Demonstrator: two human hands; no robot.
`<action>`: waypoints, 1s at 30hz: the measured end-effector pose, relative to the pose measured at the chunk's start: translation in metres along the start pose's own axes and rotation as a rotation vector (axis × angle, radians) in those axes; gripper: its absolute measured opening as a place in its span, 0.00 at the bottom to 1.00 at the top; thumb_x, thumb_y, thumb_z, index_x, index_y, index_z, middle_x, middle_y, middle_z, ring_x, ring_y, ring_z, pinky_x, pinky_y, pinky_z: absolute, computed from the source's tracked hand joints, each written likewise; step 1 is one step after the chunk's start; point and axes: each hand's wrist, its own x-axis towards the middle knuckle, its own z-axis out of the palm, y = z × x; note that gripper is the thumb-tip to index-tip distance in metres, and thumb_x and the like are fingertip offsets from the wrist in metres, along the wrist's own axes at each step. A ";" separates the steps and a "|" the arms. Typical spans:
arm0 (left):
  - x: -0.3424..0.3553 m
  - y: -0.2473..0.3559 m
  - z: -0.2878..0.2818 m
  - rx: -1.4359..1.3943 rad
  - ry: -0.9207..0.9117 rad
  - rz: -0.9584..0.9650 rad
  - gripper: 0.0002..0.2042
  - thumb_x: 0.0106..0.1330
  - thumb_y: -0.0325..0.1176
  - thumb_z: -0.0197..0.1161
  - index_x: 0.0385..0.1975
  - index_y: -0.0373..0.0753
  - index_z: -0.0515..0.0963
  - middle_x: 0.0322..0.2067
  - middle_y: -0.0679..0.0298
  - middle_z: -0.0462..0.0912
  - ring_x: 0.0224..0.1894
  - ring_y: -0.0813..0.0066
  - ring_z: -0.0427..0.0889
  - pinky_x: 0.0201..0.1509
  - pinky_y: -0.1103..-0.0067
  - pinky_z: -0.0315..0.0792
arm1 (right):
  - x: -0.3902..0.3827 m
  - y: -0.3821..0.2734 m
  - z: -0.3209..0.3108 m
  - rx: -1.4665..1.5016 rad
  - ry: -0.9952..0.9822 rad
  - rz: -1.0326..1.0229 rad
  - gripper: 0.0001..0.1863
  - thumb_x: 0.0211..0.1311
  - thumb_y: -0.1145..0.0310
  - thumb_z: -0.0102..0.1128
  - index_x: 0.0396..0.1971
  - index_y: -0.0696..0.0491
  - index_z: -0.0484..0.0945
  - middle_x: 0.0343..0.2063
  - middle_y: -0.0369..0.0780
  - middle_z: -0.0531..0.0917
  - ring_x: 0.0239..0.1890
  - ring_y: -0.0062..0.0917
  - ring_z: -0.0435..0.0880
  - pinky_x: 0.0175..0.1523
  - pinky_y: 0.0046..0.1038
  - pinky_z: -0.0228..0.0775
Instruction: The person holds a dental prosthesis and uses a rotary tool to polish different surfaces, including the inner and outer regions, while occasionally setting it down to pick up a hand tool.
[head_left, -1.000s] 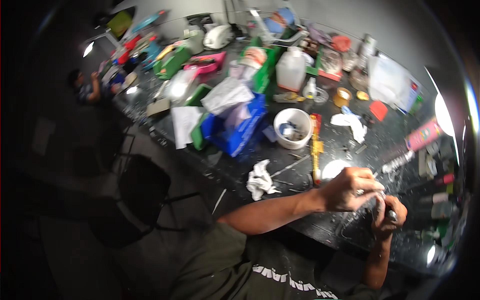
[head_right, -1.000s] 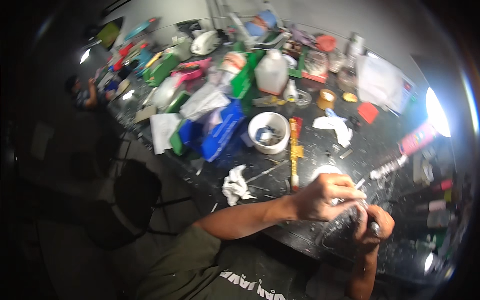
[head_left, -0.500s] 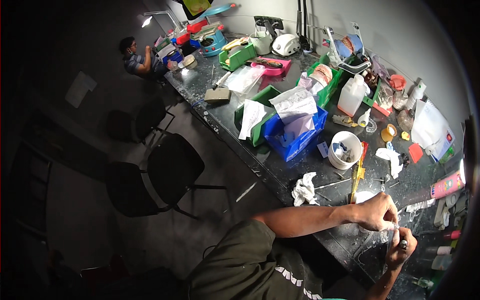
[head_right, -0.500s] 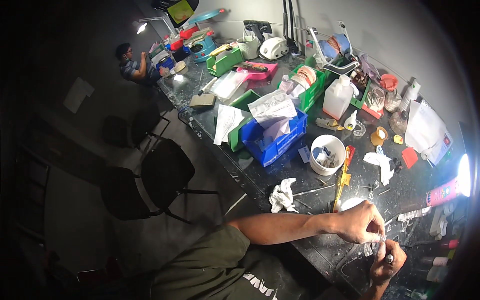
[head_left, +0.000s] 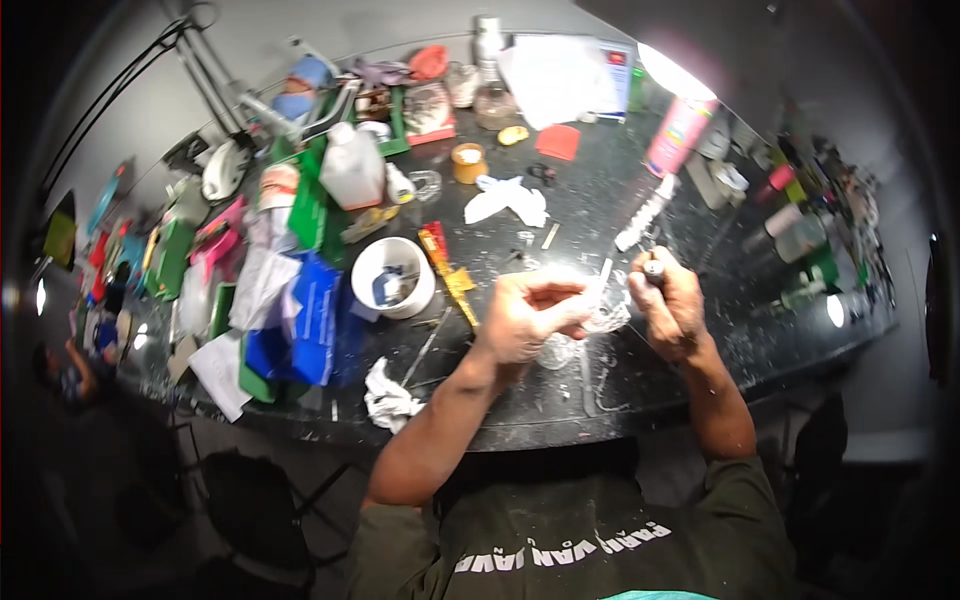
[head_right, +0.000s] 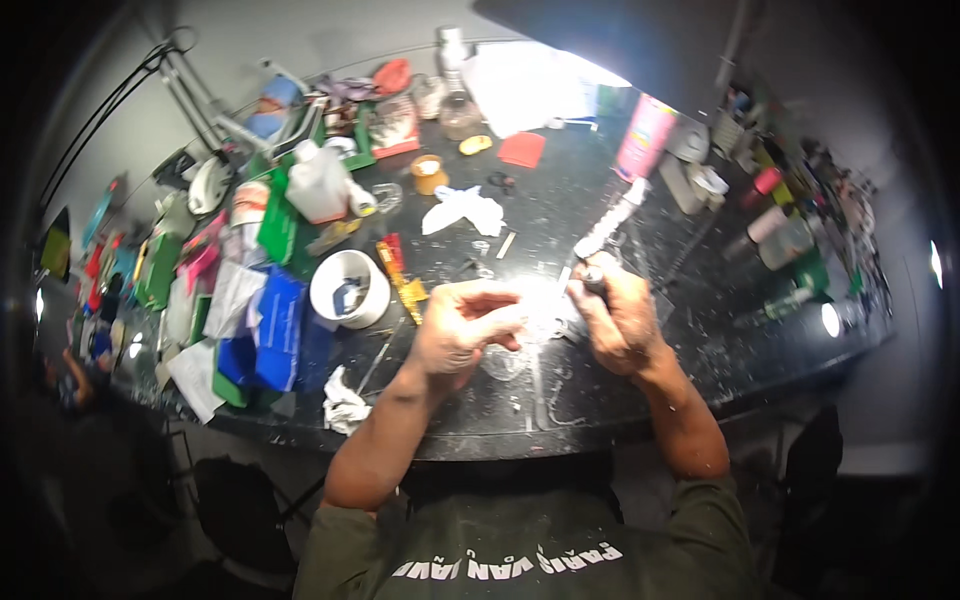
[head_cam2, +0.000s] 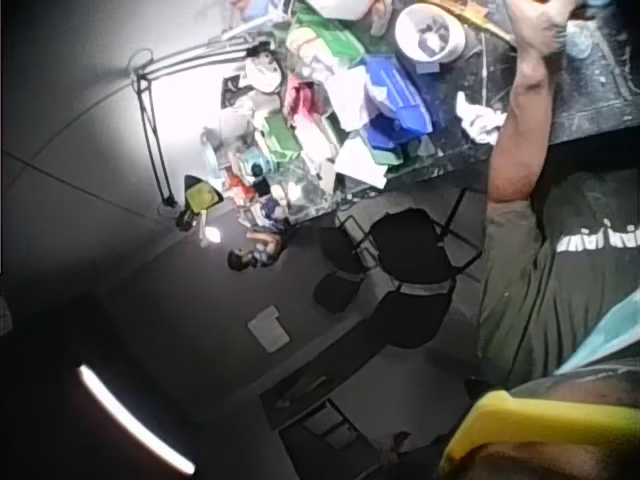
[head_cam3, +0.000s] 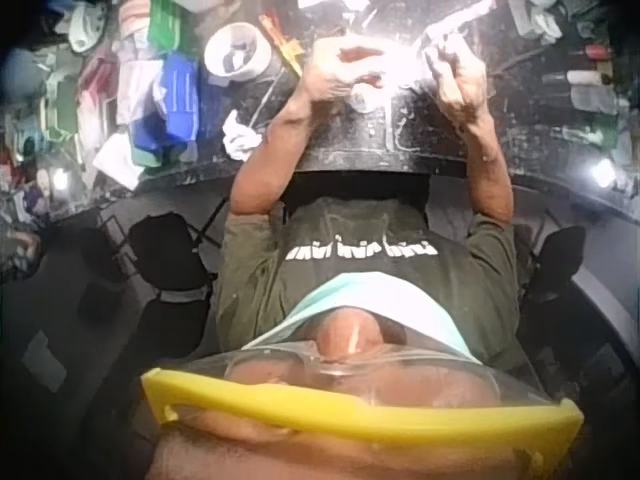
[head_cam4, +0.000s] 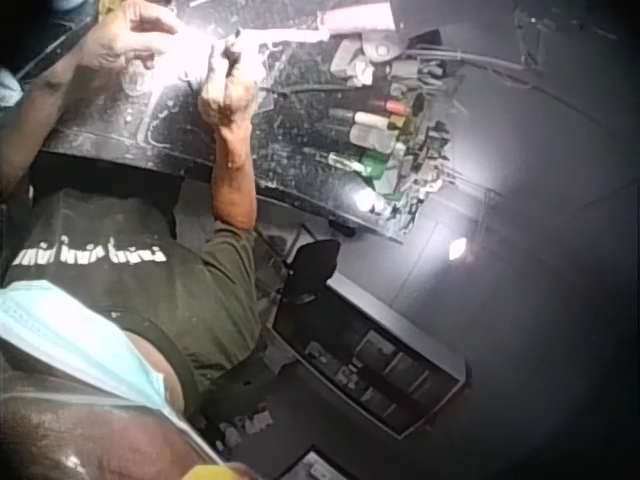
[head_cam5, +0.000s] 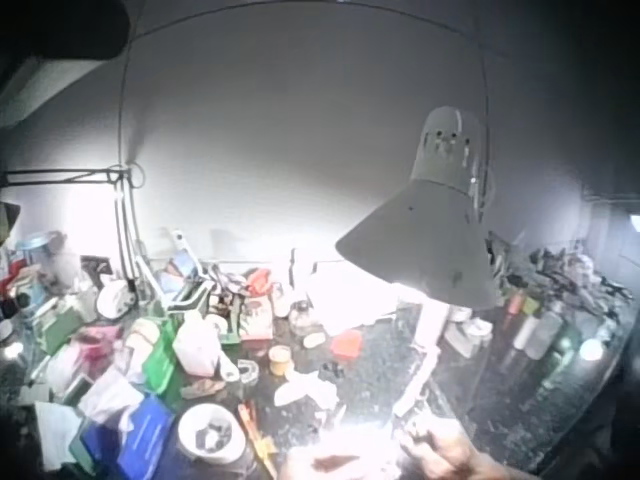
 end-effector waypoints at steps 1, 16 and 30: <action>0.001 0.000 0.004 -0.030 -0.035 -0.010 0.11 0.60 0.24 0.69 0.42 0.29 0.82 0.33 0.56 0.85 0.32 0.74 0.85 0.33 0.80 0.80 | -0.002 -0.001 -0.006 -0.029 -0.035 -0.008 0.06 0.64 0.75 0.54 0.26 0.58 0.71 0.19 0.35 0.70 0.22 0.18 0.66 0.28 0.24 0.61; -0.013 -0.004 0.010 -0.257 -0.285 -0.132 0.08 0.58 0.20 0.68 0.38 0.28 0.84 0.33 0.53 0.86 0.34 0.72 0.85 0.34 0.80 0.80 | -0.008 0.010 -0.008 -0.145 -0.263 -0.254 0.31 0.47 0.41 0.72 0.17 0.55 0.69 0.11 0.37 0.66 0.13 0.24 0.67 0.20 0.28 0.58; -0.010 -0.001 0.005 -0.073 -0.338 0.044 0.10 0.53 0.16 0.71 0.35 0.31 0.86 0.32 0.57 0.84 0.29 0.77 0.83 0.31 0.83 0.76 | -0.009 0.005 -0.007 -0.108 -0.328 -0.283 0.32 0.47 0.40 0.73 0.17 0.55 0.70 0.12 0.39 0.69 0.13 0.27 0.70 0.20 0.29 0.60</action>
